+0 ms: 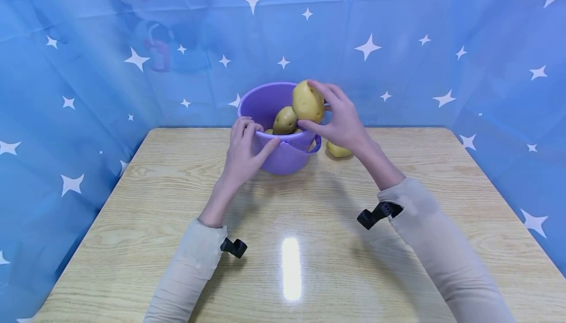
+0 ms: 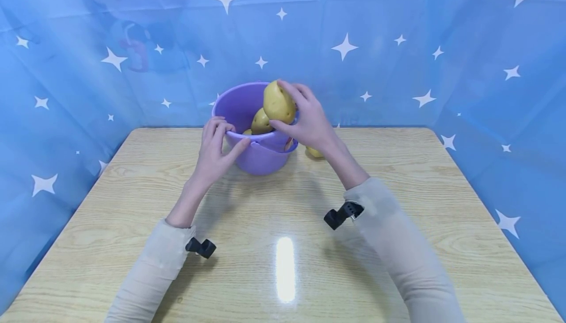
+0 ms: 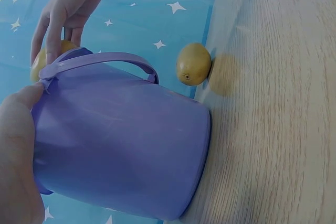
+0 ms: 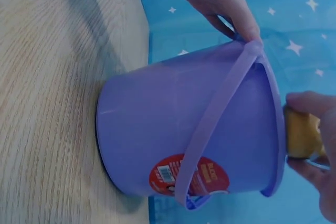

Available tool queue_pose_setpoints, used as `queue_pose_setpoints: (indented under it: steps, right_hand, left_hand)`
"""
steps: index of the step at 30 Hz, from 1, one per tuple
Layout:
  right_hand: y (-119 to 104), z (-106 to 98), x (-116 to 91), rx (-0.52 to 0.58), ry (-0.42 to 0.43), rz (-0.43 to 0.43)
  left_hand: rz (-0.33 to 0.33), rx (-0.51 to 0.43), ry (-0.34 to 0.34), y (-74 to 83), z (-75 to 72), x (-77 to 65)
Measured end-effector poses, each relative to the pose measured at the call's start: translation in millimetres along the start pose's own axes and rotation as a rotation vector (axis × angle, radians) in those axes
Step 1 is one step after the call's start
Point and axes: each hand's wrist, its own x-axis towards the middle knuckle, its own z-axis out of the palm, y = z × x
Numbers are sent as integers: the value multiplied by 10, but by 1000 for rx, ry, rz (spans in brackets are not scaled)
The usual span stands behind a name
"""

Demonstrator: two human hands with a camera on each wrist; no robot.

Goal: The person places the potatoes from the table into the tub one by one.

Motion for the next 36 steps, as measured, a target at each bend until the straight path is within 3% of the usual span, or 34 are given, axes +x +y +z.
queue_pose_setpoints:
  steps: [10,19,36]
  right_hand:
    - [-19,46,7,11,-38,5]
    - [-3,57,4,14,17,-58]
    - [158,-52,-93,43,58,-22]
  left_hand:
    - [13,-2,11,-25,13,-3]
    - [19,-11,12,0,-4,2]
    - [16,-4,11,-11,11,-6]
